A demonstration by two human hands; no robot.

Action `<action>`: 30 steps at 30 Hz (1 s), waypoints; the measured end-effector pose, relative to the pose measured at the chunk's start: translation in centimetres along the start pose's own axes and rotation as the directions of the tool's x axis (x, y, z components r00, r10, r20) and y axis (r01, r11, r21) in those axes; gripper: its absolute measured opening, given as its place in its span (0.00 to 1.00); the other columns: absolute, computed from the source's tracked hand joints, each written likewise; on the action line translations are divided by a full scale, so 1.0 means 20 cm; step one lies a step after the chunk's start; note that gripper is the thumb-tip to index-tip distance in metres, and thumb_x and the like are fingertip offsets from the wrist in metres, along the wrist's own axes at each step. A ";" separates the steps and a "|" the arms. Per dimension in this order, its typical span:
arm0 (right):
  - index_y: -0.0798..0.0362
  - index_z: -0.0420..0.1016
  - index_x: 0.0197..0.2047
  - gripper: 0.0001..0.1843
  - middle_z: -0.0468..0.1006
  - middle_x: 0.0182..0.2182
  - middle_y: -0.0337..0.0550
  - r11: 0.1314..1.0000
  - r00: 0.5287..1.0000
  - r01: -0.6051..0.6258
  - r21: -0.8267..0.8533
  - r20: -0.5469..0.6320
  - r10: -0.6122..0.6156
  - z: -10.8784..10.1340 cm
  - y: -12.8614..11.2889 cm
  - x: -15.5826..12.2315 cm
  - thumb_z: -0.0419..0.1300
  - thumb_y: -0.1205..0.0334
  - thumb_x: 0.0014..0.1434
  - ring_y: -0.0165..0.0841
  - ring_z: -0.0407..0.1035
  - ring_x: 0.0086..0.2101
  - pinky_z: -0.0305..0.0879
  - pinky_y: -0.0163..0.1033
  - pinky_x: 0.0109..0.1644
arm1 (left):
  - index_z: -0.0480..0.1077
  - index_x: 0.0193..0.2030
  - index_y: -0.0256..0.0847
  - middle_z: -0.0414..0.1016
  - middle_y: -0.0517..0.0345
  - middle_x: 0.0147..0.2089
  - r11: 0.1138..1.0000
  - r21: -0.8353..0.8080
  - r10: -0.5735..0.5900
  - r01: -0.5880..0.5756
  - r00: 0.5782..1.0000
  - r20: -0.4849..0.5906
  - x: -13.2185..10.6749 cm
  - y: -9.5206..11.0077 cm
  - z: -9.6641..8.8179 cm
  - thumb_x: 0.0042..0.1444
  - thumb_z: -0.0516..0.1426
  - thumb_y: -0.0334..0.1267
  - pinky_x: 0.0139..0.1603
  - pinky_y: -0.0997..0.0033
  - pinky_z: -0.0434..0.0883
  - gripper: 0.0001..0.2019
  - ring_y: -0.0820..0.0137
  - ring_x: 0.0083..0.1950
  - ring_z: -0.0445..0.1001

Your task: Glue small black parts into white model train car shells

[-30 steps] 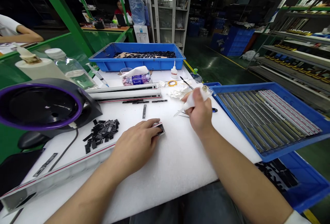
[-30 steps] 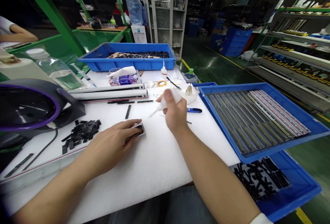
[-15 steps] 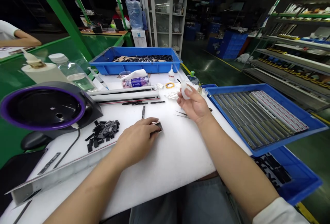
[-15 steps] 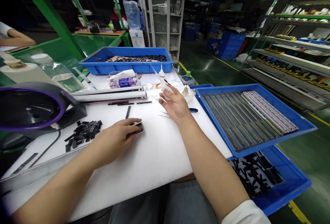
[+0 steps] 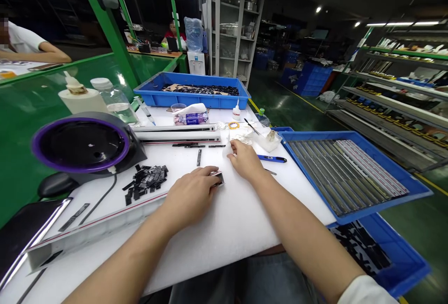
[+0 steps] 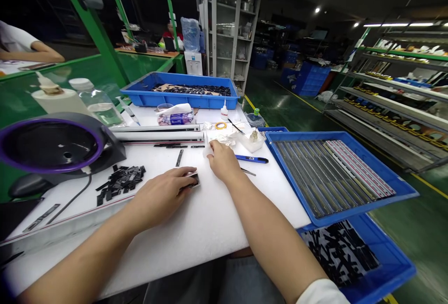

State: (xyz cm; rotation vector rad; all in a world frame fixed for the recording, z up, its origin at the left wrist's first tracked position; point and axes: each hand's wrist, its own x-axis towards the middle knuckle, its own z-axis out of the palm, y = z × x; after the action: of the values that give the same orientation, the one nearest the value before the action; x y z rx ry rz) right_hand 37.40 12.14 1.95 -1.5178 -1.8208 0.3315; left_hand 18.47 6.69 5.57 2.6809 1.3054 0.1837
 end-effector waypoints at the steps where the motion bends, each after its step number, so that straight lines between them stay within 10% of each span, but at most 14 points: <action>1: 0.55 0.70 0.49 0.19 0.77 0.42 0.49 1.000 1.000 0.009 -0.009 0.002 -0.008 0.00 0.00 -0.01 0.62 0.72 0.52 0.38 0.71 0.41 0.67 0.44 0.50 | 0.76 0.49 0.50 0.69 0.59 0.62 1.000 -0.005 -0.001 0.001 1.000 -0.001 0.00 0.00 0.00 0.62 0.44 0.39 0.52 0.55 0.71 0.20 0.57 0.58 0.70; 5: 0.54 0.69 0.51 0.21 0.75 0.44 0.47 0.995 0.978 0.093 0.028 -0.191 -0.086 -0.13 0.04 -0.02 0.63 0.64 0.53 0.36 0.70 0.43 0.67 0.41 0.50 | 0.76 0.49 0.50 0.68 0.58 0.63 1.000 -0.024 -0.006 0.006 1.000 -0.010 0.00 0.00 -0.01 0.62 0.44 0.40 0.54 0.54 0.70 0.19 0.56 0.59 0.69; 9: 0.55 0.74 0.42 0.13 0.73 0.32 0.42 0.988 0.772 -0.141 0.060 -0.618 0.148 -0.42 0.20 0.03 0.57 0.56 0.57 0.33 0.67 0.31 0.65 0.39 0.38 | 0.76 0.48 0.50 0.68 0.58 0.63 0.999 -0.032 -0.023 0.024 1.000 0.006 -0.01 0.00 -0.02 0.62 0.44 0.39 0.52 0.53 0.71 0.20 0.56 0.59 0.70; 16: 0.56 0.79 0.33 0.15 0.70 0.20 0.36 0.966 0.903 -0.255 0.029 -0.351 0.249 -0.59 0.41 0.13 0.65 0.52 0.48 0.30 0.62 0.23 0.56 0.36 0.30 | 0.77 0.46 0.52 0.69 0.61 0.63 0.997 -0.064 -0.038 0.039 0.999 0.013 0.01 0.00 -0.02 0.62 0.45 0.40 0.51 0.55 0.72 0.19 0.56 0.57 0.72; 26: 0.55 0.76 0.25 0.12 0.69 0.18 0.36 0.967 0.814 -0.244 0.070 -0.527 0.243 -0.53 0.42 0.16 0.65 0.54 0.49 0.29 0.61 0.22 0.56 0.37 0.31 | 0.76 0.47 0.52 0.68 0.63 0.63 0.999 0.003 -0.035 0.035 0.999 0.032 0.03 0.00 -0.01 0.62 0.45 0.41 0.51 0.52 0.73 0.19 0.55 0.57 0.72; 30: 0.54 0.70 0.24 0.13 0.61 0.18 0.31 0.943 0.573 -0.048 0.330 -0.764 0.297 -0.57 0.36 0.13 0.64 0.53 0.51 0.26 0.54 0.20 0.54 0.35 0.26 | 0.76 0.47 0.52 0.68 0.62 0.63 0.999 0.001 -0.033 0.033 0.999 0.021 0.02 0.00 -0.01 0.62 0.45 0.41 0.51 0.52 0.73 0.18 0.55 0.57 0.71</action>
State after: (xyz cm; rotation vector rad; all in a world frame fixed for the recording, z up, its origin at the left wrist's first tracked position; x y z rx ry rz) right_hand 50.31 13.69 6.39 -1.3208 -0.8427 -0.0444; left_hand 18.77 7.08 5.82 2.6528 1.3423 0.1510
